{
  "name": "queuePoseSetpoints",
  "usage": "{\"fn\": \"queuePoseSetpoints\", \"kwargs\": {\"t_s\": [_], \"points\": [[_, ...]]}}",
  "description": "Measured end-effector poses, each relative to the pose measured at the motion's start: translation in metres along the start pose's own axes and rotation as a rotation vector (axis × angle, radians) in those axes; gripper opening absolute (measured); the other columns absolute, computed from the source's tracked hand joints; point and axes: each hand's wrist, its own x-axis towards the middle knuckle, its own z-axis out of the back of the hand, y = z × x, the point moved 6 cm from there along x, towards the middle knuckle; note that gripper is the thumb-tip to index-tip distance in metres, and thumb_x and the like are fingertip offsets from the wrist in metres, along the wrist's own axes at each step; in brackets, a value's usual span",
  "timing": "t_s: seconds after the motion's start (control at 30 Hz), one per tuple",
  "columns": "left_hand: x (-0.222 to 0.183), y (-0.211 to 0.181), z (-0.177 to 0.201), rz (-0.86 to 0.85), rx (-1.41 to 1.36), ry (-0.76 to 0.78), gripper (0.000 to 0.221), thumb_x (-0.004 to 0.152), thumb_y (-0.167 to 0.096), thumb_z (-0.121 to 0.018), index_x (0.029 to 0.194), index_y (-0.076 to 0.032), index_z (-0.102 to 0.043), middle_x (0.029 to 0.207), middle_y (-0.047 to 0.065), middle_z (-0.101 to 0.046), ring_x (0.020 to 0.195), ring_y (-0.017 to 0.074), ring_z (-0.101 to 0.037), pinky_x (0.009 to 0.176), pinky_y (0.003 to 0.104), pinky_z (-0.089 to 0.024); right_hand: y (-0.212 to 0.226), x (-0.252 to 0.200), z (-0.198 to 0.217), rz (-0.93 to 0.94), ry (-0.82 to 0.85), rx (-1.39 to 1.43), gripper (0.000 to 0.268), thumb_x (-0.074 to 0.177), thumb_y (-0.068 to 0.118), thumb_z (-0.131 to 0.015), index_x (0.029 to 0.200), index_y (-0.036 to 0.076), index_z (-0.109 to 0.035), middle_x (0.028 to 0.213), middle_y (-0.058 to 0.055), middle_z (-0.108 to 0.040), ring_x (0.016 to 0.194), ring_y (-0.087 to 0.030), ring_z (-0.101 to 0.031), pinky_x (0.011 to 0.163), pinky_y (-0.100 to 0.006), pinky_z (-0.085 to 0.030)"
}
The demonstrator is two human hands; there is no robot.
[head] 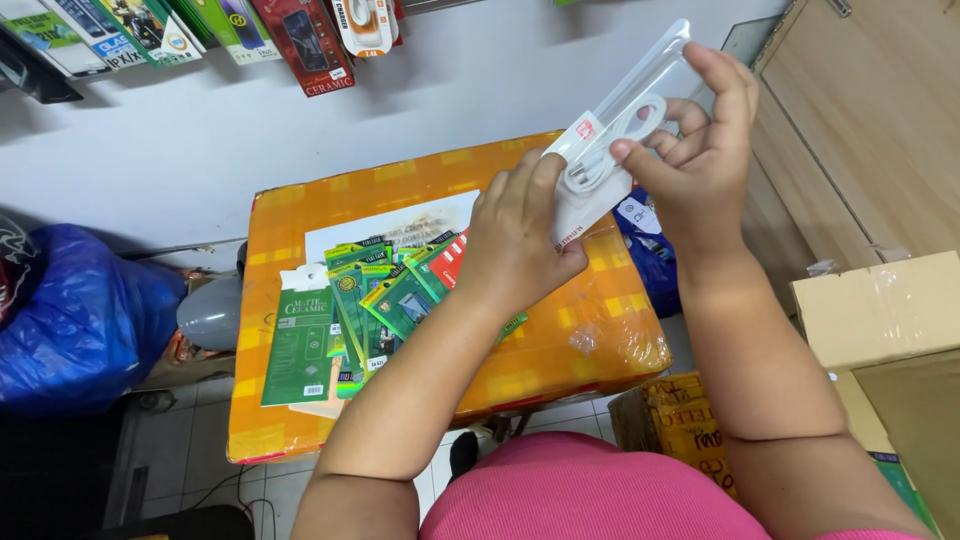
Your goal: The recorder is seen organizing and packing various screen protectors and a white cable into their respective green and white boxes on a yellow surface, subsequently arranging them on a display rack.
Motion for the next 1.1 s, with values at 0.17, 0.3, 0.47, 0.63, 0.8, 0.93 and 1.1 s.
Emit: {"fn": "queuePoseSetpoints", "kwargs": {"t_s": [0.17, 0.3, 0.47, 0.63, 0.8, 0.93, 1.1], "points": [[-0.001, -0.007, -0.001, 0.029, 0.021, 0.032, 0.089, 0.064, -0.013, -0.083, 0.14, -0.009, -0.037, 0.138, 0.019, -0.053, 0.107, 0.0403, -0.059, 0.09, 0.051, -0.05, 0.01, 0.005, 0.009, -0.032, -0.047, 0.095, 0.073, 0.096, -0.026, -0.073, 0.155, 0.002, -0.038, 0.155, -0.003, -0.027, 0.117, -0.015, -0.054, 0.105, -0.03, -0.06], [-0.002, -0.011, 0.001, 0.048, 0.057, 0.032, 0.088, 0.064, -0.014, -0.083, 0.139, -0.009, -0.038, 0.139, 0.02, -0.052, 0.107, 0.0402, -0.058, 0.09, 0.051, -0.05, 0.011, 0.005, 0.021, 0.019, -0.098, 0.074, 0.077, 0.098, -0.03, -0.073, 0.157, 0.004, -0.037, 0.157, -0.001, -0.027, 0.119, -0.015, -0.055, 0.109, -0.028, -0.054], [-0.005, -0.014, 0.003, 0.065, 0.032, 0.033, 0.088, 0.063, -0.014, -0.083, 0.139, -0.009, -0.038, 0.138, 0.018, -0.053, 0.107, 0.0399, -0.059, 0.088, 0.051, -0.05, 0.012, -0.002, 0.015, -0.011, -0.075, 0.083, 0.078, 0.094, -0.029, -0.074, 0.155, 0.004, -0.038, 0.156, -0.001, -0.026, 0.111, -0.013, -0.053, 0.105, -0.026, -0.053], [-0.004, -0.019, 0.004, 0.059, 0.058, 0.01, 0.088, 0.062, -0.014, -0.083, 0.138, -0.01, -0.038, 0.138, 0.019, -0.054, 0.107, 0.0403, -0.058, 0.088, 0.051, -0.05, 0.01, -0.014, 0.012, 0.024, -0.045, 0.079, 0.08, 0.098, -0.03, -0.077, 0.159, 0.005, -0.037, 0.158, 0.0, -0.025, 0.11, -0.011, -0.052, 0.104, -0.024, -0.053], [-0.009, -0.02, 0.002, 0.025, 0.049, -0.016, 0.089, 0.063, -0.013, -0.082, 0.139, -0.01, -0.037, 0.138, 0.019, -0.054, 0.106, 0.0404, -0.059, 0.09, 0.051, -0.051, 0.022, -0.014, 0.006, 0.01, -0.047, 0.013, 0.079, 0.094, -0.028, -0.077, 0.154, 0.003, -0.036, 0.154, -0.002, -0.024, 0.113, -0.013, -0.054, 0.107, -0.027, -0.058], [-0.009, -0.023, 0.001, -0.003, 0.045, -0.047, 0.087, 0.064, -0.014, -0.083, 0.138, -0.01, -0.037, 0.141, 0.02, -0.053, 0.107, 0.0407, -0.059, 0.092, 0.051, -0.051, 0.019, -0.016, 0.011, 0.023, -0.037, 0.028, 0.078, 0.099, -0.029, -0.077, 0.158, 0.003, -0.036, 0.156, -0.002, -0.025, 0.111, -0.012, -0.054, 0.105, -0.027, -0.056], [-0.008, -0.03, 0.005, -0.012, 0.073, -0.065, 0.087, 0.062, -0.014, -0.084, 0.135, -0.011, -0.038, 0.141, 0.022, -0.053, 0.108, 0.0418, -0.059, 0.093, 0.052, -0.051, 0.019, -0.014, -0.009, -0.053, 0.03, 0.075, 0.076, 0.092, -0.023, -0.078, 0.153, 0.0, -0.04, 0.153, -0.007, -0.03, 0.112, -0.013, -0.058, 0.099, -0.026, -0.058]]}}
